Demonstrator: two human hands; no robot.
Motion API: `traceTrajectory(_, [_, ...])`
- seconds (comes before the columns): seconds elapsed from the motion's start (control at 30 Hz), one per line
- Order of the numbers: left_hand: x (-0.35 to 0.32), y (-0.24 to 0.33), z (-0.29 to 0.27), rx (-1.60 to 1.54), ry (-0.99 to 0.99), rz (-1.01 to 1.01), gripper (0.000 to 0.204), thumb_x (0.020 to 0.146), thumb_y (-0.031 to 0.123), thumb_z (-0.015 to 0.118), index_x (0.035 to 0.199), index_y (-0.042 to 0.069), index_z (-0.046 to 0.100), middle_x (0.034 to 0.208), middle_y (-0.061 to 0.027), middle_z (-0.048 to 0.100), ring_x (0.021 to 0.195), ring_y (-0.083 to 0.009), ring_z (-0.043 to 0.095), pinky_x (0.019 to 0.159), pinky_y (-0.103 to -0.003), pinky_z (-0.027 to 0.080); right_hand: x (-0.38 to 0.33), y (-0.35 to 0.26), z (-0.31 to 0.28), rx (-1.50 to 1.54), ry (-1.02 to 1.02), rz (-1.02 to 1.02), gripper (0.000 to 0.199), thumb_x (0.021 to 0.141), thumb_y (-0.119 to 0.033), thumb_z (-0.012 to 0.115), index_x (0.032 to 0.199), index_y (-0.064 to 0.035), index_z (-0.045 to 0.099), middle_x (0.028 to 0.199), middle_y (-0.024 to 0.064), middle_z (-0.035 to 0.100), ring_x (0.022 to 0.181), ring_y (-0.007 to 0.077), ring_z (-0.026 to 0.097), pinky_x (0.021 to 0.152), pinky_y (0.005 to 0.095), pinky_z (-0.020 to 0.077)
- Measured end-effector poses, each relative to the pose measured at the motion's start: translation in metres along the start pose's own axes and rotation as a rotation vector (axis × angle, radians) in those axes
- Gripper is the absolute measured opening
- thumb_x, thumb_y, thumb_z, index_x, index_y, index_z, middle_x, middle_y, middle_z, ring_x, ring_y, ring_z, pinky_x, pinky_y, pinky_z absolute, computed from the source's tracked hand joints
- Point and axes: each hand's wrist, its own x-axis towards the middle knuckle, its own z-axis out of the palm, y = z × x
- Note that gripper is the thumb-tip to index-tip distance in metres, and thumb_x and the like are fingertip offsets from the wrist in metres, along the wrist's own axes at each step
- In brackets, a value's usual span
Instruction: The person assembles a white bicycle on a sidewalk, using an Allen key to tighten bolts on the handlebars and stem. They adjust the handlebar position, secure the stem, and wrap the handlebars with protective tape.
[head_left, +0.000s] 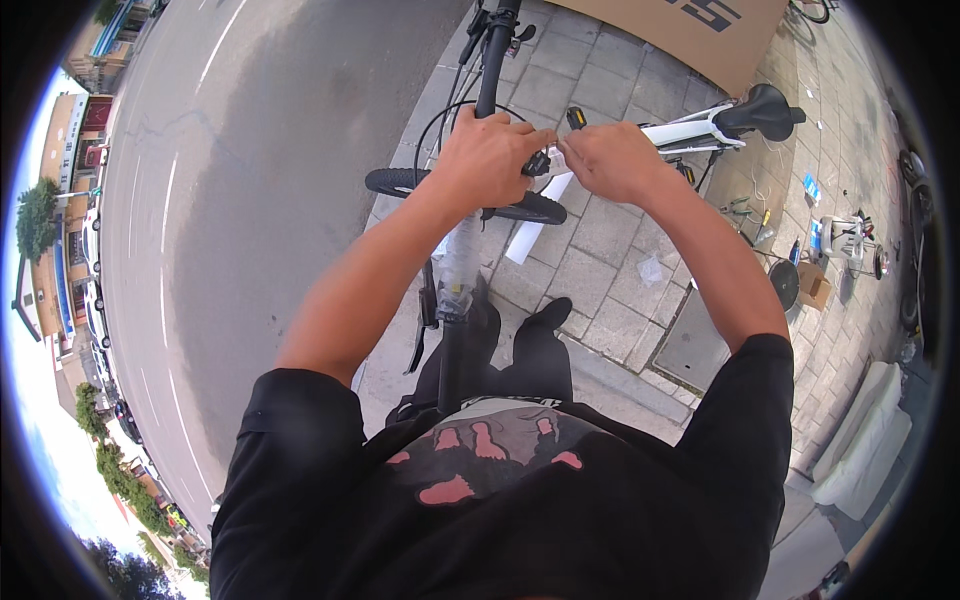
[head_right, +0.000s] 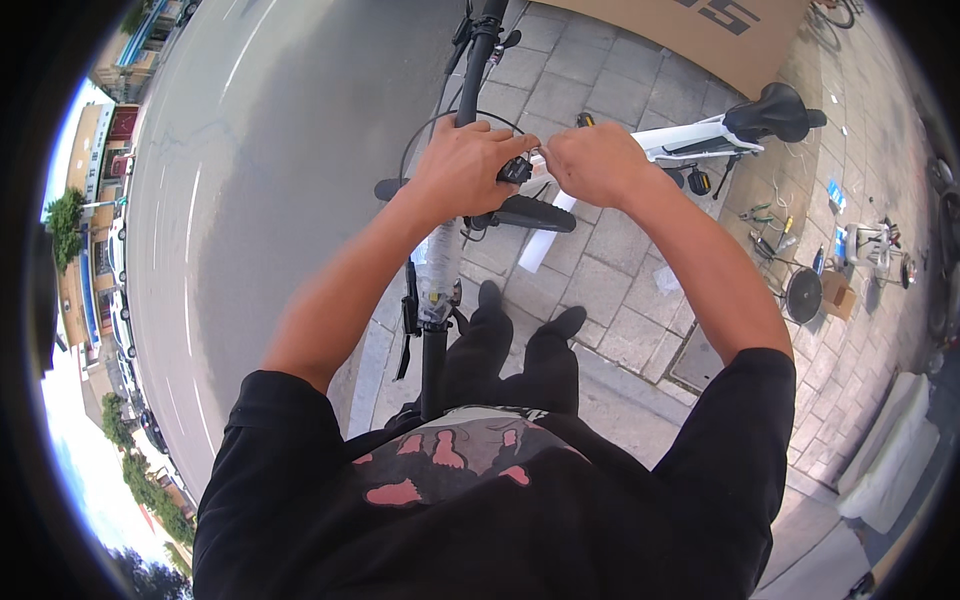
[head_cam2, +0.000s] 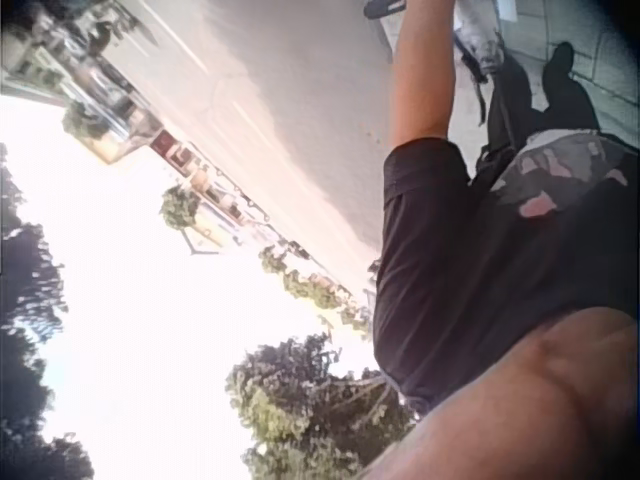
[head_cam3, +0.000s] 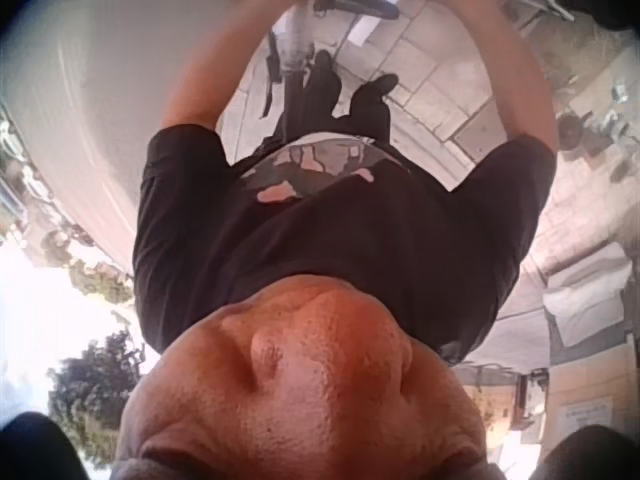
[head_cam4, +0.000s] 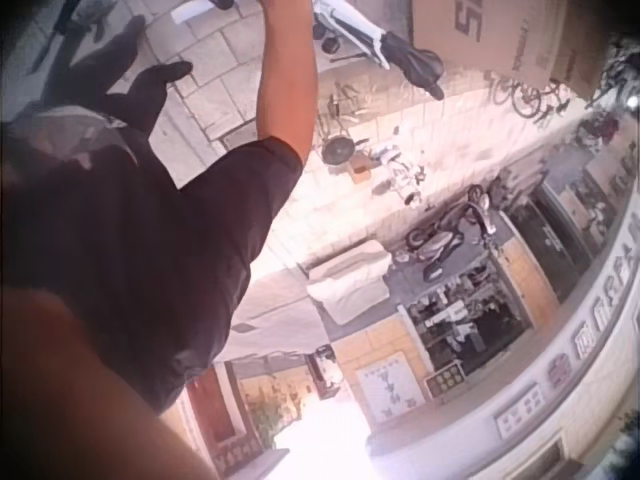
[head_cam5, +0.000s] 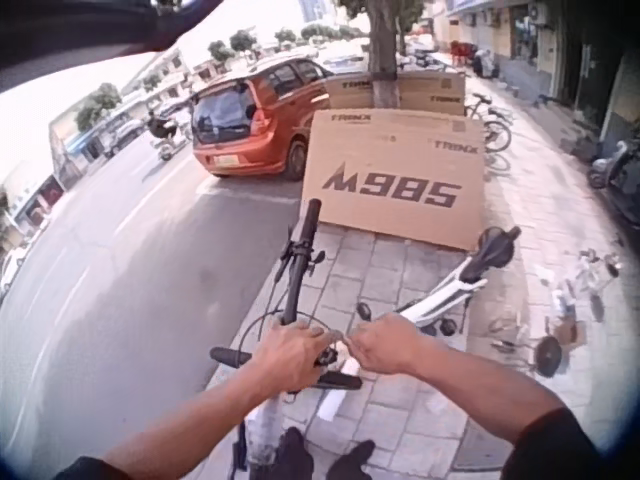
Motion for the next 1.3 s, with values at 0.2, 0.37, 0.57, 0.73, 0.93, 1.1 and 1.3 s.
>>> traceTrajectory(0.2, [0.003,0.006,0.007,-0.013,0.016,-0.035,0.061,0.082,0.024,0.087,0.141,0.028,0.075,0.107,0.0064,0.079,0.108,-0.0204,0.074,0.095,-0.050,0.047,0.000,0.007,0.000,-0.096,0.000,-0.037,0.036,0.111,-0.031,0.059,0.092,-0.0047,0.073,0.082,0.0175,0.077,0.081,0.0421,0.075,0.075,0.0544,0.0594])
traceTrajectory(0.37, [0.001,0.002,0.003,-0.007,-0.012,-0.048,0.059,0.081,0.026,0.087,0.139,0.028,0.076,0.106,0.0046,0.079,0.110,-0.0216,0.074,0.098,-0.051,0.048,0.004,0.003,0.000,-0.021,0.018,0.000,0.036,0.111,-0.033,0.061,0.093,-0.0035,0.072,0.084,0.0207,0.075,0.082,0.0440,0.074,0.075,0.0562,0.0580])
traceTrajectory(0.57, [0.000,0.001,0.005,-0.064,-0.009,-0.043,0.069,0.080,0.026,0.087,0.146,0.025,0.068,0.114,-0.0017,0.080,0.119,-0.0244,0.073,0.102,-0.054,0.047,-0.007,0.007,0.029,0.187,0.160,0.120,0.036,0.111,-0.038,0.059,0.097,-0.0093,0.075,0.091,0.0173,0.078,0.088,0.0444,0.074,0.078,0.0567,0.0578])
traceTrajectory(0.73, [0.001,-0.002,-0.003,-0.104,-0.019,-0.051,0.076,0.079,0.026,0.090,0.149,0.016,0.063,0.116,-0.0104,0.081,0.120,-0.0310,0.073,0.108,-0.058,0.048,-0.030,-0.020,0.045,0.143,0.267,0.505,0.042,0.113,-0.039,0.055,0.097,-0.0060,0.076,0.095,0.0178,0.080,0.091,0.0422,0.077,0.080,0.0556,0.0592])
traceTrajectory(0.93, [0.005,-0.012,0.004,-0.112,0.038,-0.029,0.060,0.076,0.026,0.088,0.132,0.013,0.068,0.105,-0.0098,0.080,0.106,-0.0332,0.078,0.102,-0.062,0.048,-0.083,-0.141,0.024,0.428,0.511,0.673,0.039,0.110,-0.037,0.059,0.099,-0.0044,0.075,0.094,0.0199,0.078,0.089,0.0448,0.075,0.079,0.0563,0.0565])
traceTrajectory(1.1, [0.020,-0.014,0.021,-0.100,0.024,0.079,0.038,0.081,0.023,0.078,0.117,0.011,0.073,0.108,-0.0122,0.082,0.108,-0.0341,0.079,0.106,-0.068,0.045,-0.097,-0.254,0.025,0.478,0.596,0.845,0.033,0.109,-0.036,0.062,0.106,-0.0050,0.074,0.098,0.0185,0.077,0.089,0.0441,0.074,0.078,0.0544,0.0555])
traceTrajectory(1.3, [0.027,-0.041,0.023,-0.129,-0.047,0.203,0.041,0.086,0.025,0.072,0.124,0.011,0.074,0.121,-0.0170,0.082,0.117,-0.0372,0.078,0.110,-0.077,0.038,-0.078,-0.367,0.053,0.271,0.625,1.039,0.040,0.108,-0.043,0.068,0.130,-0.0091,0.071,0.115,0.0157,0.075,0.090,0.0372,0.075,0.081,0.0463,0.0582])
